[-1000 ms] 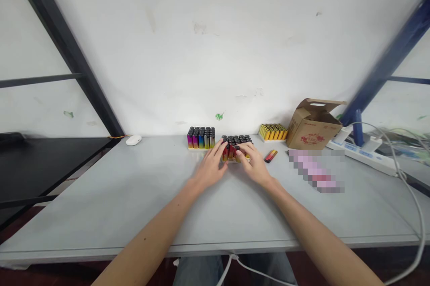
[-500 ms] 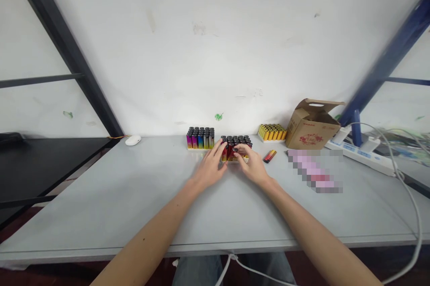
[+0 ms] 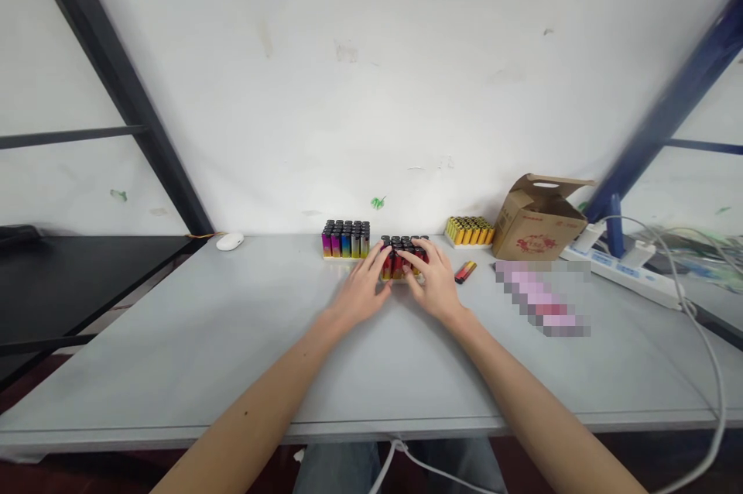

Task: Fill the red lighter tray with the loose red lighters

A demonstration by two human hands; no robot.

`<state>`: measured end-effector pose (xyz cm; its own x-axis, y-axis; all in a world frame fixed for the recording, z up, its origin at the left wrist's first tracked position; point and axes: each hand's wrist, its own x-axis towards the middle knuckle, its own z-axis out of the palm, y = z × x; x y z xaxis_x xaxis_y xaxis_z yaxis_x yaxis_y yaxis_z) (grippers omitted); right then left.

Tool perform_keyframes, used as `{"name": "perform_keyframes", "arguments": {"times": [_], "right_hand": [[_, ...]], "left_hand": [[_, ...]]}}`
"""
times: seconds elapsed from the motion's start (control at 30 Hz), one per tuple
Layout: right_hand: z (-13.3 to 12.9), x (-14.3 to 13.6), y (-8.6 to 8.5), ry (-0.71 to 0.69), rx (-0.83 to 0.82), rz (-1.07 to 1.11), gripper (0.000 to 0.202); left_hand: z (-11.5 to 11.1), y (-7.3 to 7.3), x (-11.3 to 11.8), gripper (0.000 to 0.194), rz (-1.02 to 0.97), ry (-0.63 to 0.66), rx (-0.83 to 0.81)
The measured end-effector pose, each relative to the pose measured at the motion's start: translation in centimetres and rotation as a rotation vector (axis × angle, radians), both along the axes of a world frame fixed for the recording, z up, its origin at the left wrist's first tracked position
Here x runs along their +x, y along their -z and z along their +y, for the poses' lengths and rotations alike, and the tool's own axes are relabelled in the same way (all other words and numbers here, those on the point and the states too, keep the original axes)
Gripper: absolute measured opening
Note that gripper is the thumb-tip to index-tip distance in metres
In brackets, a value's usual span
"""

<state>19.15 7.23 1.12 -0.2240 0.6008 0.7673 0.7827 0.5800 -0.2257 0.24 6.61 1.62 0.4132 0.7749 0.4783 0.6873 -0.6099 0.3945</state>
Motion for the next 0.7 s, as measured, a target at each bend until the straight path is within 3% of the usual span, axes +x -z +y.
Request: {"name": "perform_keyframes", "arguments": {"times": [0.23,0.33,0.43,0.53,0.7], "right_hand": [[0.7,1.4,-0.5,0.035,-0.045,0.087,0.042],[1.6,3.6,-0.3,0.303,-0.11,0.183,0.049],[2.5,5.8,0.6,0.531,-0.358,0.12,0.056],[3.1,6.8,1.6,0.527,-0.503,0.075,0.061],[3.6,6.9,2.3,0.456,-0.547,0.118,0.062]], "left_hand": [[0.0,0.1,-0.1,0.062,0.012,0.007,0.018],[-0.1,0.0,-0.2,0.064,0.026,-0.011,-0.01],[-0.2,-0.2,-0.2,0.064,0.031,-0.012,-0.022],[-0.2,-0.2,-0.2,0.064,0.029,-0.015,-0.022],[-0.2,0.0,-0.2,0.065,0.017,-0.013,-0.016]]}}
